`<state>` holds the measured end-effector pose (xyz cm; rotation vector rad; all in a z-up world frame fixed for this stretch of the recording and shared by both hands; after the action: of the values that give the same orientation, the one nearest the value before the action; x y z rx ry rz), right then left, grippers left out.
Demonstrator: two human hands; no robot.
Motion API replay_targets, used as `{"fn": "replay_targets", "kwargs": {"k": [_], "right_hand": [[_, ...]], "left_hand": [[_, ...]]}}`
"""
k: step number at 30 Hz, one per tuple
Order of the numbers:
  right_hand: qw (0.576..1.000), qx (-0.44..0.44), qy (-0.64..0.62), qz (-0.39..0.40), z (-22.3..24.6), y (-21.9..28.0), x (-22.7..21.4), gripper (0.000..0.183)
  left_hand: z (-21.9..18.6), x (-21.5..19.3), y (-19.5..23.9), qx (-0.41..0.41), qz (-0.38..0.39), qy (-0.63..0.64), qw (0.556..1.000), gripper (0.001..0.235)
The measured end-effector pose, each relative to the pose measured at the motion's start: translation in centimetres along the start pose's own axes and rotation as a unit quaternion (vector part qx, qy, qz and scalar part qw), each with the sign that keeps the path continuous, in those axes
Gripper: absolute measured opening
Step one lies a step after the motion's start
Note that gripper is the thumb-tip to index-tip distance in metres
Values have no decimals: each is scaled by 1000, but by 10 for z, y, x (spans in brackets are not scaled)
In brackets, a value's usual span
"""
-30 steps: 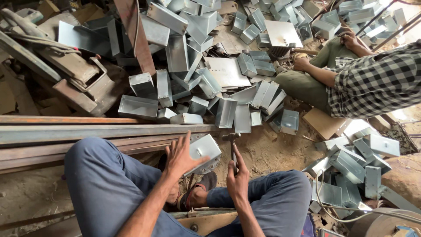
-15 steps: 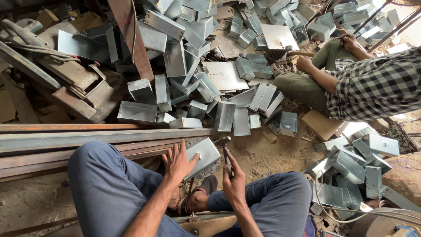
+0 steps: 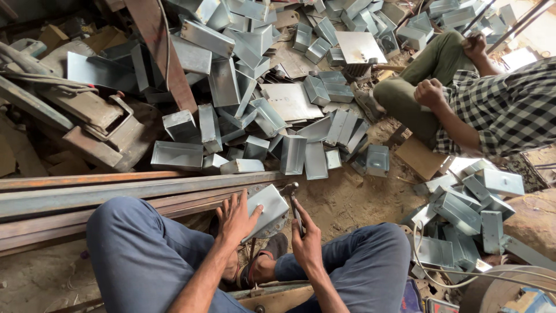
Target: The person assembles metal boxes by hand, using a hammer to tap the edges and secure the sides before stacking them with other metal components.
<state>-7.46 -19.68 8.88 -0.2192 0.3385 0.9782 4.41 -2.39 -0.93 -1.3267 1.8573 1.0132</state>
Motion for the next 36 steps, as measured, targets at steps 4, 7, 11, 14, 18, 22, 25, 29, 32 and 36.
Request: {"fn": "replay_targets", "kwargs": {"k": [4, 7, 11, 14, 18, 22, 25, 29, 32, 36], "right_hand": [[998, 52, 39, 5, -4, 0, 0, 51], [999, 29, 25, 4, 1, -1, 0, 51], [999, 24, 36, -1, -2, -2, 0, 51], [999, 24, 39, -2, -8, -1, 0, 51], [994, -111, 14, -14, -2, -2, 0, 49], [1000, 8, 26, 8, -9, -3, 1, 49], [997, 64, 28, 15, -13, -3, 1, 50], [1000, -29, 9, -4, -8, -3, 0, 48], [1000, -7, 14, 0, -7, -3, 0, 49], [999, 32, 16, 7, -5, -3, -1, 50]], "left_hand": [[2, 4, -1, 5, 4, 3, 1000, 85], [5, 9, -3, 5, 9, 3, 1000, 85], [7, 13, -6, 9, -5, 8, 1000, 84], [7, 12, -5, 15, -6, 5, 1000, 84], [4, 7, -4, 14, -11, 0, 1000, 83], [4, 9, -5, 4, 11, 1, 1000, 84], [5, 11, -6, 11, 4, -1, 1000, 85], [6, 13, -6, 9, 12, -2, 1000, 85], [6, 13, -5, 7, 11, 3, 1000, 84], [5, 12, -4, 11, 10, -3, 1000, 84]]}}
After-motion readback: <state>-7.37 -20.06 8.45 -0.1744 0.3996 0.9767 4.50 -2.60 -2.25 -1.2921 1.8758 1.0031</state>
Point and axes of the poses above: each hand's wrist, its own y-axis away from the middle knuckle, its own x-axis out of the palm, z = x × y, the point moved 5 cm from there along -y, towards the middle knuckle, and after that the axes turned 8 degrees about -z, right-handed, at the moved point
